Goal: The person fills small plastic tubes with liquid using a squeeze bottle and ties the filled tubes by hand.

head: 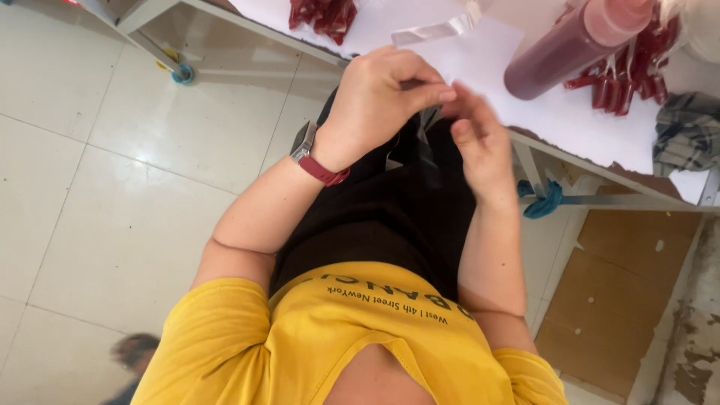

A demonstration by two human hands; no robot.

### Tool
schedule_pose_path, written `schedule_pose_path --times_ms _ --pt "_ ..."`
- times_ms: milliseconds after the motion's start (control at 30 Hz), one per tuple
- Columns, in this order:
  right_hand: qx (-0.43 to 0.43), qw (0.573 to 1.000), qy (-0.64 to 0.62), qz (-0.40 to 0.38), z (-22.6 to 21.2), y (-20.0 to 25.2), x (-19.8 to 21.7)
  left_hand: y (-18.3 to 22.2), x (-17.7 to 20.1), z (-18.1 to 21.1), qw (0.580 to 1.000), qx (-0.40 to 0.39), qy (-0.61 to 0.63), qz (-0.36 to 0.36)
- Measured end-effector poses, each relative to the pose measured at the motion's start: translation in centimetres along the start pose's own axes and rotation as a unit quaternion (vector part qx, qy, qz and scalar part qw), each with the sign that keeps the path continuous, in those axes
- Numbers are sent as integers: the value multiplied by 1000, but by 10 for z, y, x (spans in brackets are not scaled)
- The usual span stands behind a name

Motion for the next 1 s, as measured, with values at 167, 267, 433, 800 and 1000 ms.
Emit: schedule_pose_path --times_ms 167,267,433,800,1000 --pt "33 996 62 -63 -20 -14 -4 -5 -15 17 995 -22 -54 -79" --pt "-6 995 -29 -96 -11 -18 -1 -4 -5 15 990 -9 89 -106" --pt "-48 992 -44 -107 15 -12 -2 -2 -15 -4 983 4 146 -108" --pt "-123 967 17 -222 60 28 -34 -37 33 17 978 -53 200 6" --pt "-57 992 93 -69 8 4 11 -33 28 42 989 -121 71 -56"
Point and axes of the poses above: each hand's wrist, its own y-axis away from the middle knuckle, its own x-axis out of the back of the hand, z = x × y, the point moved 5 cm from there along -y, towards the middle knuckle, and after that the axes turned 1 degree about -z, right-handed, at the moved point
